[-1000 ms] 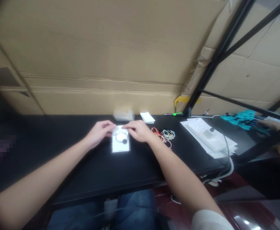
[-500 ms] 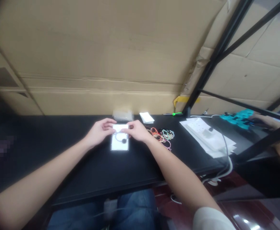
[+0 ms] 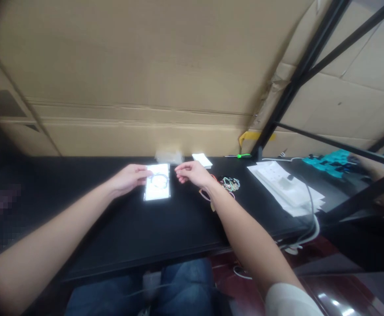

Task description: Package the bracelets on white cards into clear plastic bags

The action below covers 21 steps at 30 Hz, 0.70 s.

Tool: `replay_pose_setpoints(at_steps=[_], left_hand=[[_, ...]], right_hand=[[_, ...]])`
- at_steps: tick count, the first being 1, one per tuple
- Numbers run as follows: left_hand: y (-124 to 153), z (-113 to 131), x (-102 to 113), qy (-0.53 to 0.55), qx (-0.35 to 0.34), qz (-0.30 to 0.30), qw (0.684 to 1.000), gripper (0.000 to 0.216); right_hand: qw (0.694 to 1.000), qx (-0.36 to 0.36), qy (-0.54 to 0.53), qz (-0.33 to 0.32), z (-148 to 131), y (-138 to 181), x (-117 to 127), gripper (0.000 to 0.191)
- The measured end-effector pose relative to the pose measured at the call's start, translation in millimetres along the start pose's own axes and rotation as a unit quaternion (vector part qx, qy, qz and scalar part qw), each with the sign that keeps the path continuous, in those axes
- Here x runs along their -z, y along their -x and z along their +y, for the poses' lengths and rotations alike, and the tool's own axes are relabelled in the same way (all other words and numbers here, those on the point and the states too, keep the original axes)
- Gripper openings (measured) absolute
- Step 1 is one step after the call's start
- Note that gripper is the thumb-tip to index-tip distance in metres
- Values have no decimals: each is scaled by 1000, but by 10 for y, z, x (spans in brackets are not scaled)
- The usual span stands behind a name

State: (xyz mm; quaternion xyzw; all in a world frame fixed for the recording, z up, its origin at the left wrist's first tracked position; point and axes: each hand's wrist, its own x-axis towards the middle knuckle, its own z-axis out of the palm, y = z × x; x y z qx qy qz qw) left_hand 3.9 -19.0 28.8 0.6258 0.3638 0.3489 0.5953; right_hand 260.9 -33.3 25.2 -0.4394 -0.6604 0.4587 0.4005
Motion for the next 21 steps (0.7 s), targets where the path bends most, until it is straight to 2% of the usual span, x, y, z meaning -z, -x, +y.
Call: replay_pose_setpoints(at_steps=[2, 4, 5, 7, 9, 11, 13, 15, 18, 21], left_hand=[[-8, 5, 170, -65, 27, 21, 997, 19], [-27, -19, 369, -181, 73, 60, 979, 29], [-37, -38, 462, -248, 85, 103, 959, 37], [-50, -73, 592, -389, 83, 192, 897, 49], [-48, -88, 614, -511, 39, 229, 828, 45], [-30, -83, 540, -580, 19, 180, 794, 31], [-12, -76, 436, -601, 43, 103, 791, 25], [-11, -90, 378, -609, 74, 70, 787, 31], [-63, -173, 444, -632, 77, 89, 766, 45], [-144, -284, 596, -637, 31, 126, 760, 49]], right_hand=[[997, 8, 51, 48, 32, -15, 76, 21], [980, 22, 168, 102, 60, -24, 160, 21], [963, 32, 236, 130, 72, -27, 208, 21], [918, 46, 352, 176, 94, -28, 315, 20], [882, 46, 427, 197, 117, -26, 437, 20], [856, 36, 476, 199, 143, -26, 562, 21], [837, 24, 512, 191, 171, -35, 675, 20], [825, 8, 535, 184, 202, -63, 762, 23], [815, -60, 541, 197, 262, -150, 829, 45], [810, -163, 525, 204, 332, -267, 823, 74]])
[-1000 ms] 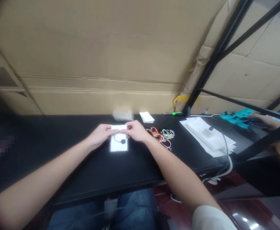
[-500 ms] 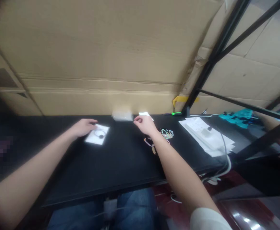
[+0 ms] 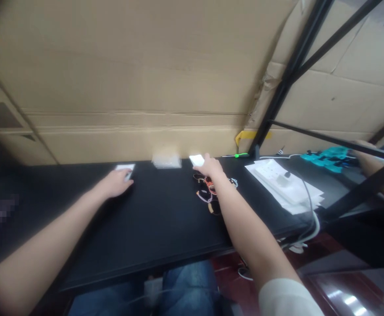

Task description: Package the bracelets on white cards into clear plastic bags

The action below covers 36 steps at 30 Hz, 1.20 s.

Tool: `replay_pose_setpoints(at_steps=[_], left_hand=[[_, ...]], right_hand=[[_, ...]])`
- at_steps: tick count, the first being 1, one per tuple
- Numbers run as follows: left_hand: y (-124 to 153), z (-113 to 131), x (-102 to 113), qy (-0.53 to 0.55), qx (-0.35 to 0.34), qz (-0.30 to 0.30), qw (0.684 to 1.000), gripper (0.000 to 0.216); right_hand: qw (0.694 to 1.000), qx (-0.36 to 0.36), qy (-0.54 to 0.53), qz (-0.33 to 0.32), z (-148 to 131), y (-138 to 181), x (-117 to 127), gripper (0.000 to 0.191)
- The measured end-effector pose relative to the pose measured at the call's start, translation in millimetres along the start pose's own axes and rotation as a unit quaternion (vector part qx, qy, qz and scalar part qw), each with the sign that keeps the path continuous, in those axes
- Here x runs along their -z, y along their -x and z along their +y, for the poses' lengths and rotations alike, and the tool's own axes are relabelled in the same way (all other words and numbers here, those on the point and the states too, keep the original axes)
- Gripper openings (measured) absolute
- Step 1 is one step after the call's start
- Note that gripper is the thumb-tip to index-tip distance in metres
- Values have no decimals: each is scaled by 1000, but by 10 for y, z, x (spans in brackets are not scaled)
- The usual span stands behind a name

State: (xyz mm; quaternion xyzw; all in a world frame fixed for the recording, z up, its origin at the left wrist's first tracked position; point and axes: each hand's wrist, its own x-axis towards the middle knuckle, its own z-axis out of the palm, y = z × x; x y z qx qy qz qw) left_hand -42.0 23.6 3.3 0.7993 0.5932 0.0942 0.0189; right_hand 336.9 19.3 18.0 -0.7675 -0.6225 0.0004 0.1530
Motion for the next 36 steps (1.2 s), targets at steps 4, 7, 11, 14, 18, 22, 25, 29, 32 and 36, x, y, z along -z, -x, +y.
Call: replay_pose_setpoints(at_steps=[4, 7, 11, 14, 18, 22, 25, 29, 32, 36], left_hand=[[-59, -80, -65, 0, -13, 53, 999, 42], [-39, -39, -70, -32, 21, 51, 998, 45], [-32, -29, -74, -25, 29, 32, 999, 51], [-49, -94, -70, -7, 33, 23, 999, 52], [-31, -60, -26, 47, 32, 77, 995, 55], [76, 364, 23, 363, -8, 65, 929, 53], [185, 774, 36, 632, -47, -26, 773, 48], [247, 946, 47, 708, -47, -3, 704, 37], [213, 790, 50, 653, -12, -12, 758, 31], [202, 647, 53, 546, -26, -47, 836, 31]], right_hand=[[998, -51, 12, -21, -68, -61, -90, 75], [998, -62, 18, -12, -92, -54, -98, 70], [998, -67, 13, -1, -84, -21, -42, 67], [998, -67, 10, 15, -54, 13, 44, 66], [998, -38, -1, 53, -90, 158, 212, 65], [989, 78, -75, 96, -437, 537, 324, 66], [965, 200, -144, 85, -808, 855, 334, 77], [943, 271, -186, 60, -900, 912, 386, 91], [966, 170, -162, 107, -545, 669, 460, 57], [986, 103, -128, 27, -160, 468, 498, 29]])
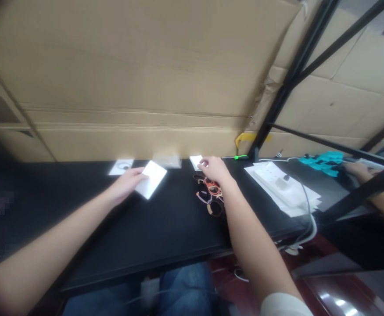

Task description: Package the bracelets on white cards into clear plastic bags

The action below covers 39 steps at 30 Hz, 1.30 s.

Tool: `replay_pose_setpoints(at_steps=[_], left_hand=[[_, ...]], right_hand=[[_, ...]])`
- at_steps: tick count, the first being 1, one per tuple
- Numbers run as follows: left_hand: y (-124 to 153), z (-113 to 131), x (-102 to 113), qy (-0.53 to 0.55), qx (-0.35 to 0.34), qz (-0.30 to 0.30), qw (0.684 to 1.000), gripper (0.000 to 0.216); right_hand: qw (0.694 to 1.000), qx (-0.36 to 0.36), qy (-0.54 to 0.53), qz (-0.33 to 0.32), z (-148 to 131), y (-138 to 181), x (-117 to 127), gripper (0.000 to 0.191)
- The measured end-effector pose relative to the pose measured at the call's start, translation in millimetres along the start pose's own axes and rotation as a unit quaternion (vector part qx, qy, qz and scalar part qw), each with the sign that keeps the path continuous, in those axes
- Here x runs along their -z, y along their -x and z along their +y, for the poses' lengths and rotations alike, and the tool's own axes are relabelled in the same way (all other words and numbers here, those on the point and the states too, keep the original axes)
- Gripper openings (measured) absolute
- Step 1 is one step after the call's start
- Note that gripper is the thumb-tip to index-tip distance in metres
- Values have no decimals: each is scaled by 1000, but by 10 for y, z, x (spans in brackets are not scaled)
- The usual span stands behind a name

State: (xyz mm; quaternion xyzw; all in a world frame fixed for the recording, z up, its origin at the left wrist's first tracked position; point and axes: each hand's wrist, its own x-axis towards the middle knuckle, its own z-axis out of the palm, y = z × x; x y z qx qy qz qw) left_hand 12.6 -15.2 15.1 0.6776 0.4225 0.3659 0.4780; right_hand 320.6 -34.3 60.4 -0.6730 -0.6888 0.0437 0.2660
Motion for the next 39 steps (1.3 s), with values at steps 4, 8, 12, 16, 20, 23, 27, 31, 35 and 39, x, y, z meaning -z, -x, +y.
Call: replay_pose_setpoints(at_steps=[4, 8, 12, 16, 20, 23, 27, 31, 35, 39], left_hand=[[96, 62, -113, -79, -49, -70, 993, 30], [56, 132, -185, -151, -109, -99, 978, 32], [-335, 140, -12, -299, -172, 51, 937, 30], [-834, 105, 157, -439, -213, 41, 872, 27], [-1116, 40, 155, -472, -204, -31, 857, 34], [-1192, -14, 132, -486, -192, -31, 852, 33], [-1222, -47, 114, -506, -183, -17, 843, 30], [-1225, 52, 99, -528, -185, 10, 829, 31], [-1114, 315, 173, -559, -244, 101, 786, 35], [-723, 495, 231, -585, -287, 122, 749, 36]], right_hand=[[973, 78, -156, -149, -243, 111, -126, 37], [934, 156, -223, -233, -491, 164, -278, 27], [952, 86, -226, -189, -269, 64, -265, 24], [965, 12, -197, -173, 2, -8, -236, 18], [969, 1, -192, -156, 60, -18, -246, 19], [963, 14, -216, -159, 45, -14, -234, 21], [962, 25, -227, -152, 23, -6, -193, 22], [966, 27, -214, -142, 6, 2, -170, 20], [972, 22, -203, -120, 30, -7, -183, 21], [967, -23, -233, -96, 99, -34, -165, 19]])
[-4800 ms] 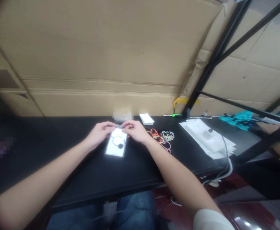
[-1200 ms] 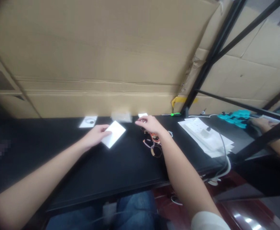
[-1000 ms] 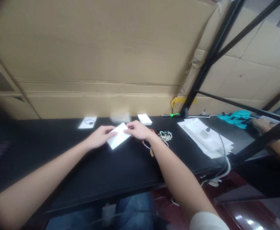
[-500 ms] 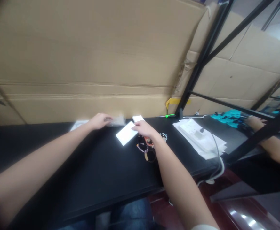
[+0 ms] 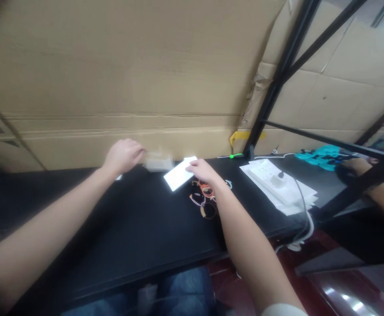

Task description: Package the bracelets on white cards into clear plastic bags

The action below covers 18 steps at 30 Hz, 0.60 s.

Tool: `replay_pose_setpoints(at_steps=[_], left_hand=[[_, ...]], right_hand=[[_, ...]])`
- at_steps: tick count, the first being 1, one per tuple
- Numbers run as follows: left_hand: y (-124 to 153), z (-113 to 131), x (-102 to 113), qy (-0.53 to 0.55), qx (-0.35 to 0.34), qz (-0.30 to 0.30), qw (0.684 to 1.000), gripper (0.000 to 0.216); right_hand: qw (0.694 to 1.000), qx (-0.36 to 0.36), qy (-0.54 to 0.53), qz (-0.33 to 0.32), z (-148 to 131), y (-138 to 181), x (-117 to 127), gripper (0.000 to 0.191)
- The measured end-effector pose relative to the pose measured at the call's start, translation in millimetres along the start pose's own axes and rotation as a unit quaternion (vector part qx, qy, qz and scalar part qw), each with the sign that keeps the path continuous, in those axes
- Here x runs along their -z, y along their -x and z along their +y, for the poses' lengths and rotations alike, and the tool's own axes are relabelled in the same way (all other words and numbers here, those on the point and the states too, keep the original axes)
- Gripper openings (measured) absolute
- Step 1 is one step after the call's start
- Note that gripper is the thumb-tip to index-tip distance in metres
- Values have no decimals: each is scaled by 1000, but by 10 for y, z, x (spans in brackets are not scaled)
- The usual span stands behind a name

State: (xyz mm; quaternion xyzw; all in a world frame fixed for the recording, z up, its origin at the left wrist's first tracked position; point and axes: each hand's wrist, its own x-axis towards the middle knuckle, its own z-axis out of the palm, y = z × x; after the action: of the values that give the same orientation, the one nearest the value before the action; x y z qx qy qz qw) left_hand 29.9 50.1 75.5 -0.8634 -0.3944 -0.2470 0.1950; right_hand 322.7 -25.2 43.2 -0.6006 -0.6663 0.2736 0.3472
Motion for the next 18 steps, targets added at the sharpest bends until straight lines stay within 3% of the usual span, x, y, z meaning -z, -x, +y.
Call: replay_pose_setpoints(at_steps=[5, 7, 13, 18], left_hand=[[577, 322, 180, 100, -67, -220, 968, 22], [717, 424, 174, 163, -62, -267, 948, 22], [714, 543, 1, 214, -48, -228, 949, 30], [755, 618, -176, 179, -83, -248, 948, 46]], right_hand=[[995, -24, -81, 47, 10, -14, 48, 17], [994, -8, -84, 65, -3, -15, 1, 18], [996, 18, -49, 69, -118, -18, -285, 20], [996, 43, -29, 77, -240, 15, -405, 23]])
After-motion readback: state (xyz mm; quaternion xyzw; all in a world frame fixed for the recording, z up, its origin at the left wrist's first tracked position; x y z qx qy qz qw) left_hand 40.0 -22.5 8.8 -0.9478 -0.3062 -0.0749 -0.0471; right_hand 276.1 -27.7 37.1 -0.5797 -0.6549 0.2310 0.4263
